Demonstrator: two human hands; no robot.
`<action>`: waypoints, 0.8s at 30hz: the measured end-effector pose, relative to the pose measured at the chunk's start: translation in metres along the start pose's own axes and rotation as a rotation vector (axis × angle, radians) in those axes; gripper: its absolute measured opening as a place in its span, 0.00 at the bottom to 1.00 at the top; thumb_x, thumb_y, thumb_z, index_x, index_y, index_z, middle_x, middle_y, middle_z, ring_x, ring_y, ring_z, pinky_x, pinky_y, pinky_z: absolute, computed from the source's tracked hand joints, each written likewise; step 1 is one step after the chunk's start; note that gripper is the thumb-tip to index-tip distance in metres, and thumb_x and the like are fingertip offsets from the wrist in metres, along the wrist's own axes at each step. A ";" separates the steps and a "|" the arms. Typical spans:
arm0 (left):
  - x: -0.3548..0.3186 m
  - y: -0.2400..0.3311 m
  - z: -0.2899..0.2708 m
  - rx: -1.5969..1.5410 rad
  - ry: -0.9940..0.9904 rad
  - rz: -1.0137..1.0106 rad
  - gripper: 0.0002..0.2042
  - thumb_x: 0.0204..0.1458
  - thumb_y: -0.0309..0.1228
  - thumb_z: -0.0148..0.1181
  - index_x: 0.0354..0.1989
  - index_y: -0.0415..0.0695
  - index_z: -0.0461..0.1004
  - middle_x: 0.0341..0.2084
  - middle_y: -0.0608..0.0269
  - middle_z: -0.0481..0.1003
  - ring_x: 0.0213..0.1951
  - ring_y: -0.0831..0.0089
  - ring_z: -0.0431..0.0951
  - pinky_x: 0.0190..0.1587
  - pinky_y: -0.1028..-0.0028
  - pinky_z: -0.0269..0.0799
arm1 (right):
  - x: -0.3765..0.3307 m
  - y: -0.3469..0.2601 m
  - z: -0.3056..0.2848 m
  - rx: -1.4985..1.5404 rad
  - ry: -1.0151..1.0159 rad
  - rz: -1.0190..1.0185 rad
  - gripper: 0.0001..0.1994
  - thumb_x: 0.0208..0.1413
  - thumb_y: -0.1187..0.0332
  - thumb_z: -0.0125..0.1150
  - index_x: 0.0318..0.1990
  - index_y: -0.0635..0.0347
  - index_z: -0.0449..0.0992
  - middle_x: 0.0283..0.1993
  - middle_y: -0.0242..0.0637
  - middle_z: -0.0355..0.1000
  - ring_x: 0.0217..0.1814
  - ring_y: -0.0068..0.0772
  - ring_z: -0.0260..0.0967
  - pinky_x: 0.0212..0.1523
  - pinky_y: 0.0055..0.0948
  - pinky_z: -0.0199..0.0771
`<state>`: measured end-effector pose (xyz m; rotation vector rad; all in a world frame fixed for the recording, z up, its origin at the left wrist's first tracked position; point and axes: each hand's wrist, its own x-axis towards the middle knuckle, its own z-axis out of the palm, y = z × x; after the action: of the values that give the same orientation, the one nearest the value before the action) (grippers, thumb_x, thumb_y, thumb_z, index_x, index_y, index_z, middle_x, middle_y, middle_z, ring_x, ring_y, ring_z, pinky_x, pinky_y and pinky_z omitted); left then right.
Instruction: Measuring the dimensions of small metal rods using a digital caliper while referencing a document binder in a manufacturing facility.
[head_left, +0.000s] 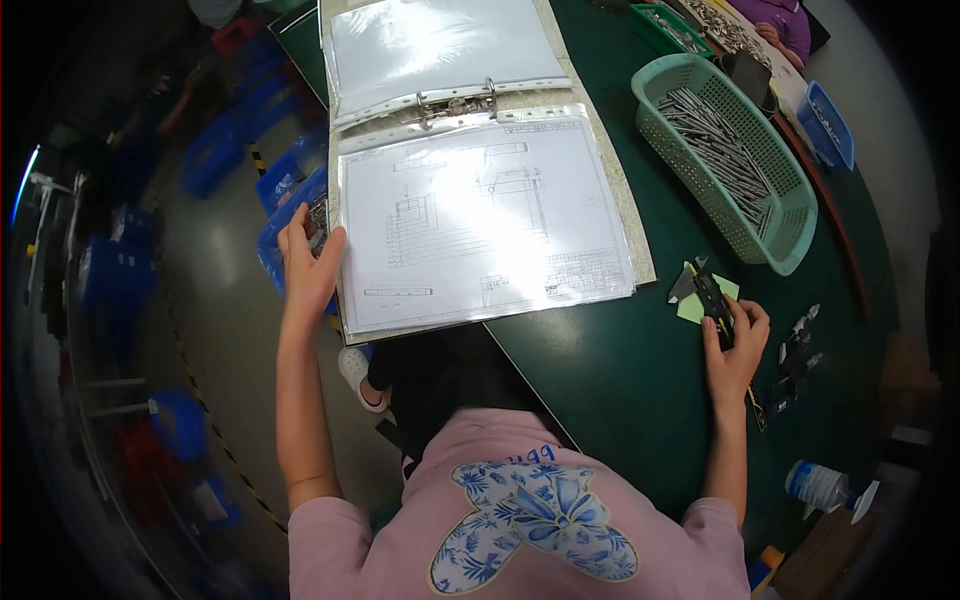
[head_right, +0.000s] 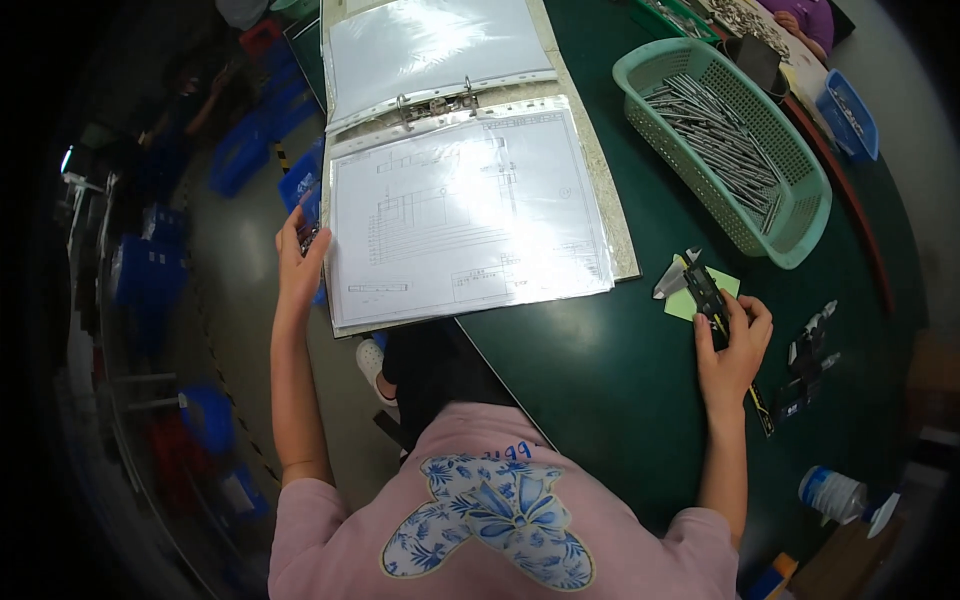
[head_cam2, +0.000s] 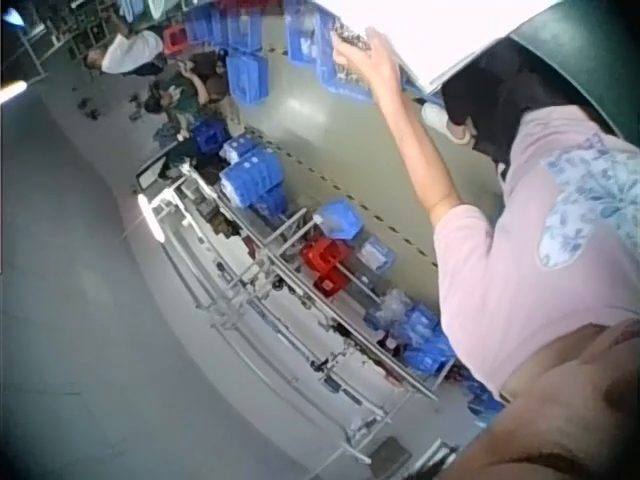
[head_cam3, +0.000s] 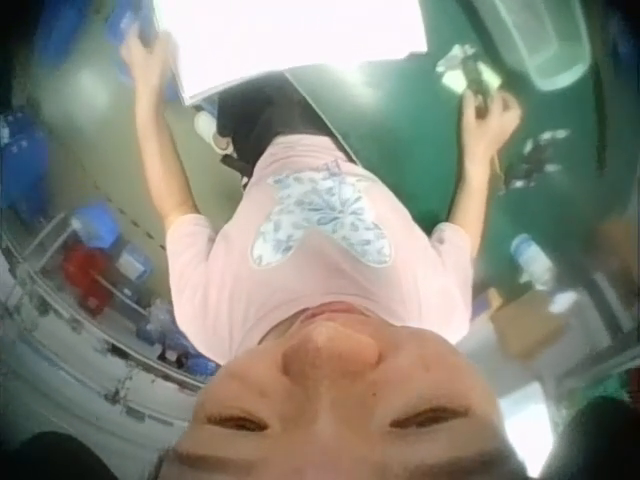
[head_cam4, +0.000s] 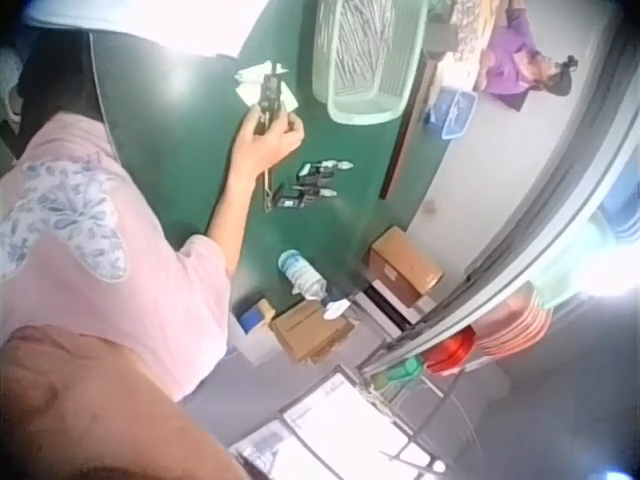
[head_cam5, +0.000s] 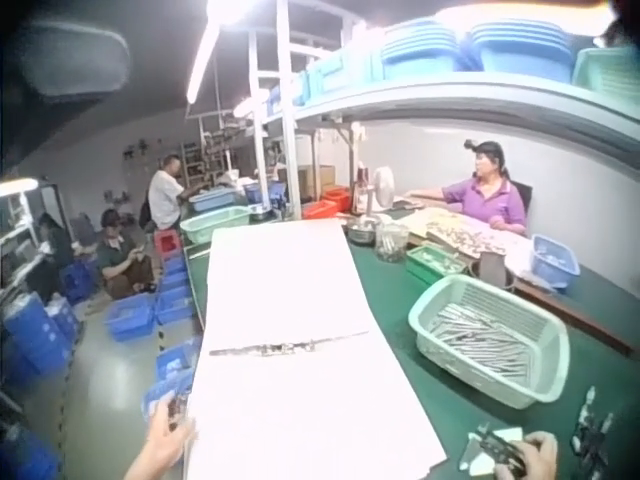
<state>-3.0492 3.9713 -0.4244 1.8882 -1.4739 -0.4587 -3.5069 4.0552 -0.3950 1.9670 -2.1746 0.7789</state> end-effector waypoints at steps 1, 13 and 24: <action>-0.003 -0.001 0.001 -0.119 -0.009 -0.052 0.29 0.48 0.35 0.51 0.56 0.35 0.49 0.49 0.49 0.55 0.49 0.66 0.61 0.50 0.72 0.58 | 0.003 -0.002 0.001 0.034 -0.018 0.008 0.17 0.41 0.68 0.59 0.41 0.63 0.70 0.41 0.42 0.60 0.44 0.40 0.58 0.44 0.31 0.60; -0.085 -0.139 0.135 -1.522 -0.067 -0.431 0.25 0.50 0.52 0.37 0.46 0.45 0.65 0.42 0.61 0.69 0.45 0.64 0.68 0.47 0.69 0.64 | -0.010 -0.002 -0.025 0.098 0.064 0.055 0.17 0.33 0.69 0.61 0.35 0.62 0.69 0.38 0.40 0.61 0.42 0.41 0.59 0.42 0.34 0.59; -0.140 -0.198 0.185 -1.009 -0.297 -1.190 0.19 0.55 0.34 0.36 0.50 0.34 0.60 0.39 0.47 0.68 0.37 0.58 0.70 0.42 0.61 0.67 | -0.007 -0.005 0.003 0.016 0.055 0.030 0.16 0.33 0.62 0.61 0.32 0.60 0.72 0.38 0.38 0.62 0.42 0.38 0.59 0.41 0.33 0.60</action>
<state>-3.0705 4.0717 -0.7111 1.6013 0.0631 -1.6736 -3.4997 4.0598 -0.3992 1.9004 -2.1781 0.8470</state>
